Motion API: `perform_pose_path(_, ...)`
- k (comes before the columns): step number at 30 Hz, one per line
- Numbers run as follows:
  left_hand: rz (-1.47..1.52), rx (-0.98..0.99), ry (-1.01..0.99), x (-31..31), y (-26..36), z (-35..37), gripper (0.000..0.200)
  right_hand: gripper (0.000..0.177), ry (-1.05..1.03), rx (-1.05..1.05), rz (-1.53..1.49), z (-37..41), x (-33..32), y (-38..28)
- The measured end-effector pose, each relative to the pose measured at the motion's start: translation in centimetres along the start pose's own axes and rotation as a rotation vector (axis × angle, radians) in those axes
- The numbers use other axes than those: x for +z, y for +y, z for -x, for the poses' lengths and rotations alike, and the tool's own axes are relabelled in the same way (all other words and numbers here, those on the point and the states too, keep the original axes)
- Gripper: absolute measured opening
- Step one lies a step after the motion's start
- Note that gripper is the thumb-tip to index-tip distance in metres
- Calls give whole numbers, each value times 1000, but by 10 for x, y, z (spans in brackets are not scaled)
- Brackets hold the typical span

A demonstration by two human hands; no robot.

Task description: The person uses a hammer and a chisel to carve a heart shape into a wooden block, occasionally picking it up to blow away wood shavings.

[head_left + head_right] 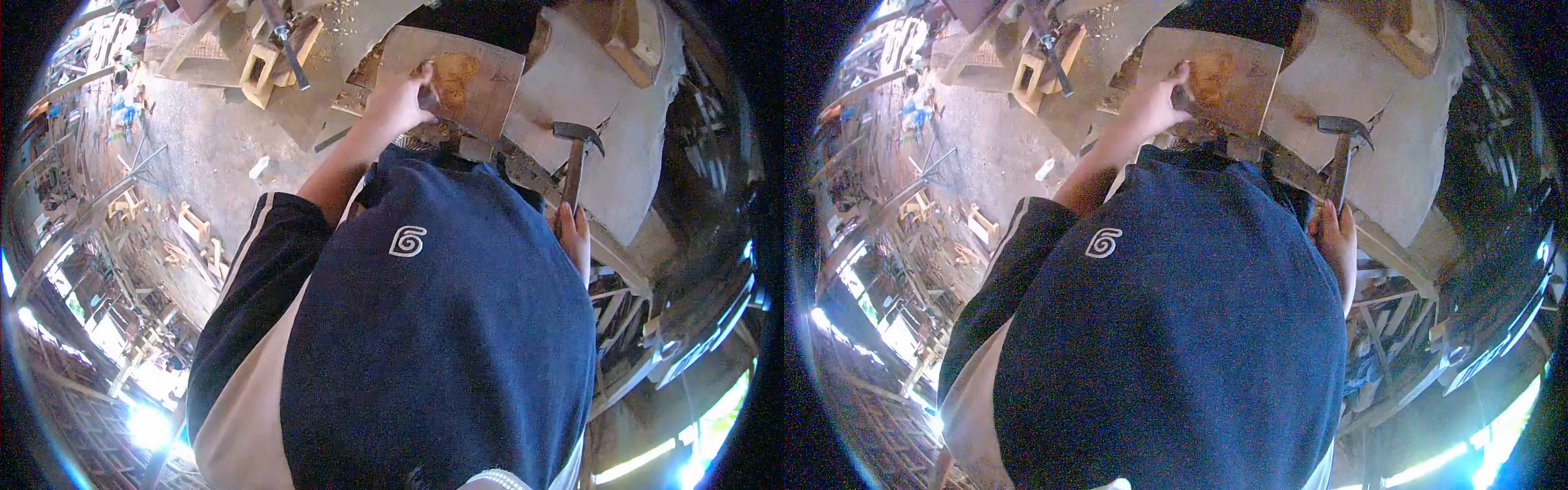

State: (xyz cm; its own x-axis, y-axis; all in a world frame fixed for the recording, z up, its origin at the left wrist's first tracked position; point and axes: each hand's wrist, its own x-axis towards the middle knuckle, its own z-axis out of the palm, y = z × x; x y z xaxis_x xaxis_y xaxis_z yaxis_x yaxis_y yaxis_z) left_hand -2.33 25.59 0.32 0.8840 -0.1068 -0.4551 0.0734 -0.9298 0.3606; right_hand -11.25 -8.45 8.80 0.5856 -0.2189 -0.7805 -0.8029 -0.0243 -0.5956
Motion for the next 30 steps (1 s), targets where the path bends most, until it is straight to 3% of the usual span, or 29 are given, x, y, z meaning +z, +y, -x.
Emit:
perform_pose_path(3, 103, 41, 68, 10, -4, 10, 86, 18, -19, -4, -26, 0, 0, 0)
perform_pose_path(7, 195, 121, 218, 30, -12, 11, 92, 19, -36, 4, -4, 2, -1, 1)
perform_pose_path(9, 23, -11, 483, 35, -9, 8, 97, 19, -38, -12, 12, 0, -2, 5)
perform_pose_path(10, 23, -11, 481, 34, -9, 8, 97, 20, -41, -29, 28, 0, -2, 6)
perform_pose_path(12, 72, -53, 228, 30, -8, 5, 100, 20, -32, -12, 18, 1, -1, 5)
perform_pose_path(19, -19, 10, 146, 21, -9, 11, 86, 20, -18, 39, -65, 6, 6, 0)
perform_pose_path(24, 100, 149, 185, 18, -9, 15, 56, 19, -29, -5, 7, -1, 2, 6)
perform_pose_path(28, 139, 202, 262, 19, -4, 16, 53, 21, -32, 46, -63, 4, 6, 2)
perform_pose_path(30, 161, 110, 166, 12, 5, 18, 69, 20, -27, 3, -12, 0, 3, 7)
